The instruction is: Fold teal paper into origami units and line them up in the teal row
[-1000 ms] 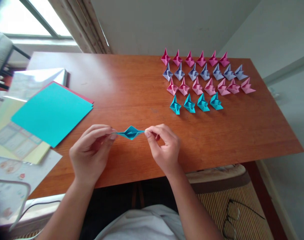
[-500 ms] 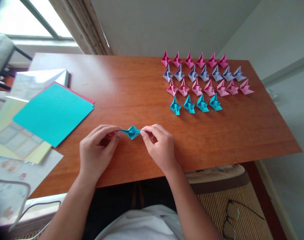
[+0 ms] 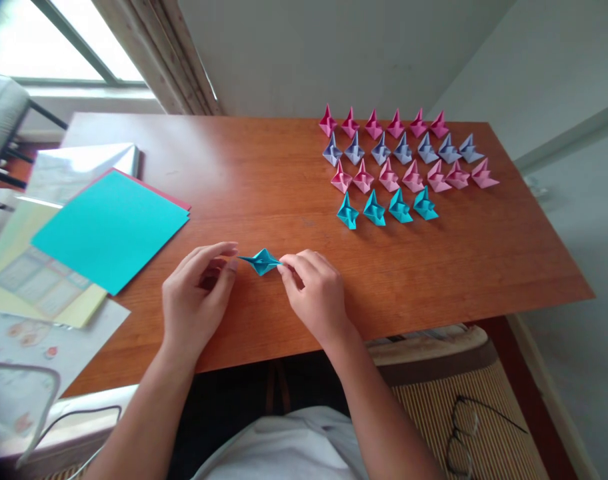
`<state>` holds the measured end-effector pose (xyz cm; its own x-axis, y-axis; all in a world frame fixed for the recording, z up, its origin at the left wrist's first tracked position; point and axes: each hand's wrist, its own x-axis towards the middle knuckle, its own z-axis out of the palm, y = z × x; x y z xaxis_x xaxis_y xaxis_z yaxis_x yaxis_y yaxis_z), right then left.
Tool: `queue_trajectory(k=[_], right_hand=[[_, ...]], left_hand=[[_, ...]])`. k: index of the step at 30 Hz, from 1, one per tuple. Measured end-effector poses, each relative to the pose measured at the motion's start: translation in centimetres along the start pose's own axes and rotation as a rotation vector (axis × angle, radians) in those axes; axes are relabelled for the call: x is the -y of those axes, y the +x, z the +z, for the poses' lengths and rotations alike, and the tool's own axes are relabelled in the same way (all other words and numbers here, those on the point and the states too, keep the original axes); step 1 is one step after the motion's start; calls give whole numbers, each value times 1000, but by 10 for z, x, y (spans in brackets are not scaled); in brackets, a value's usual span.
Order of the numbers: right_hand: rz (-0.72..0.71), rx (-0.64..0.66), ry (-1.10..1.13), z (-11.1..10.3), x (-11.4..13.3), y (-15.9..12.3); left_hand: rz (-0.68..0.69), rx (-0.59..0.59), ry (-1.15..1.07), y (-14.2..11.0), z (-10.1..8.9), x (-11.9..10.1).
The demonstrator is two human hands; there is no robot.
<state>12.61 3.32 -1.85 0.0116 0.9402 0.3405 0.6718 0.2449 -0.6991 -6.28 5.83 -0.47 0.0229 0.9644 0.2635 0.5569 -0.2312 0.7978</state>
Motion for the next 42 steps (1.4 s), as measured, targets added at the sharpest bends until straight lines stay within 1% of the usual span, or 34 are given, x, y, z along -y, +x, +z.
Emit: queue_trajectory(k=[5,9,15,21,24,27,28,30,31,33,34,36,38,40,42], right_hand=[[7,13,-19,-1,-2,-6],[14,19,-11,-2,-2,-5],[-36,18,-49,-3,-2,1],[-90,-2,-71,-4,2,2],[-95,-80,-57,-16,6,1],[-57,-211,-80,-44,-1,-3],[-34,-272,-114,-57,-8,-5],[27,-419,-205,-88,-34,-8],[67,-526,-239,-105,-52,-8],[233,-707,-255,-138,-93,-7],[284,-751,-253,-153,-114,-5],[352,-810,-253,-178,-154,1],[412,-829,-248,-193,-184,7],[455,-815,-242,-201,-205,13],[485,-781,-244,-203,-217,17]], left_hand=[[-7,2,-24,0,-1,0],[-11,-9,-34,0,-1,-1],[-53,-48,-116,-1,-2,1],[-50,-27,-95,0,-3,3],[-35,-9,-68,1,-4,2],[-8,12,-48,3,-5,2],[1,17,-41,3,-6,2],[24,31,-14,2,-5,3],[37,43,7,2,-5,3],[57,66,59,1,-4,5],[62,76,84,1,-3,6],[66,89,120,1,-2,7],[74,92,136,1,-1,8],[88,89,141,1,-1,9],[96,88,142,1,-1,9]])
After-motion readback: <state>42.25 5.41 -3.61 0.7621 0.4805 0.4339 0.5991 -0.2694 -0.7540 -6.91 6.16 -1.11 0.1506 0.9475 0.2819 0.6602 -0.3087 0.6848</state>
